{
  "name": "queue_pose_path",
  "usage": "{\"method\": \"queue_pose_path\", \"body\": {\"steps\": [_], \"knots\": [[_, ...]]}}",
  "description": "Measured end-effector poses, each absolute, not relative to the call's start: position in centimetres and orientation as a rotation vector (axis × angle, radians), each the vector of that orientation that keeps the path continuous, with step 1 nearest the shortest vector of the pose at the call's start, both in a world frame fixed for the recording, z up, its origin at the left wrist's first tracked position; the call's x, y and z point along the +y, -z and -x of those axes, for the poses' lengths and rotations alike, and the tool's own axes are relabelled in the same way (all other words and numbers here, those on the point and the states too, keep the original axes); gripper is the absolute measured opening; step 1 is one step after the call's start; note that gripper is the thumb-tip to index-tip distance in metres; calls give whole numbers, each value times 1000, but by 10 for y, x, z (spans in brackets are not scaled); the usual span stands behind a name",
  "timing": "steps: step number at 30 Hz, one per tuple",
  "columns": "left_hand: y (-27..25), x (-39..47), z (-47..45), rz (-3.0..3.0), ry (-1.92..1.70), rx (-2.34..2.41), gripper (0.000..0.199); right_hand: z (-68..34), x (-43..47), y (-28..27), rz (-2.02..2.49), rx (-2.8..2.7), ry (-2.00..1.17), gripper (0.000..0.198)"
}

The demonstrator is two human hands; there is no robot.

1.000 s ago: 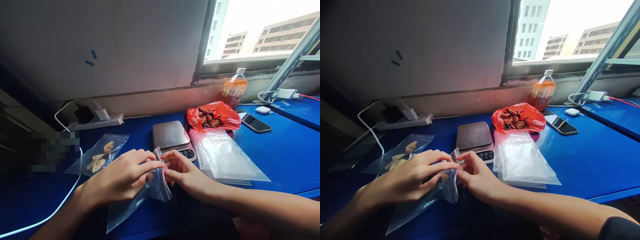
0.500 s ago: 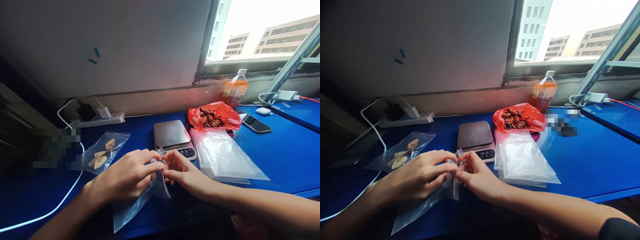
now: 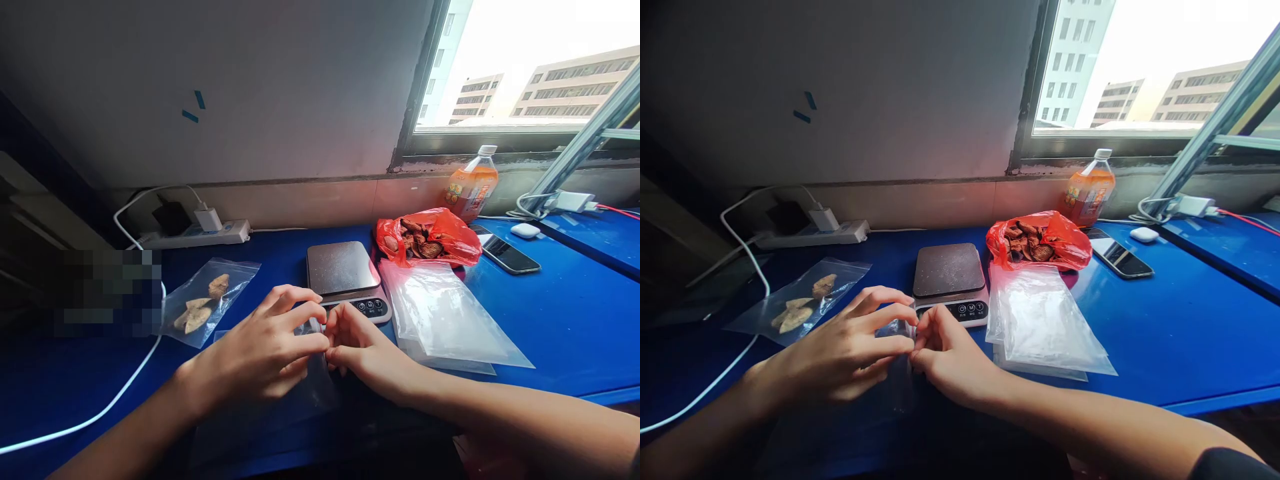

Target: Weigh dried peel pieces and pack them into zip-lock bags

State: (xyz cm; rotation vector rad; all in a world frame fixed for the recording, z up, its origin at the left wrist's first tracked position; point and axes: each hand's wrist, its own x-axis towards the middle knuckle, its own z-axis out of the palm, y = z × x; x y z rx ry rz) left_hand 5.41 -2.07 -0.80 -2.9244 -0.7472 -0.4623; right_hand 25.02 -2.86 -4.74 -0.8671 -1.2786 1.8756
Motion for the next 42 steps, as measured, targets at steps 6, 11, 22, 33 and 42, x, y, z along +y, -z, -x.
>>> {"method": "queue_pose_path", "body": {"steps": [6, 11, 22, 33, 42], "knots": [[16, -20, -57, 2963, 429, -796, 14, -250, -32, 58, 745, -1399, -1825, 35], [19, -18, -55, 2864, 585, -709, 21, -251, -33, 54, 770, -1422, -1808, 39], [16, -23, -64, 2929, 664, -571, 24, -250, -34, 57, 730, -1391, -1795, 29], [8, -26, -62, 2999, 689, -518, 29, -254, -32, 51, 835, -1472, -1705, 21], [13, -25, -63, 2996, 833, -482, 25, -257, -30, 44, 954, -1639, -1592, 12]]}}
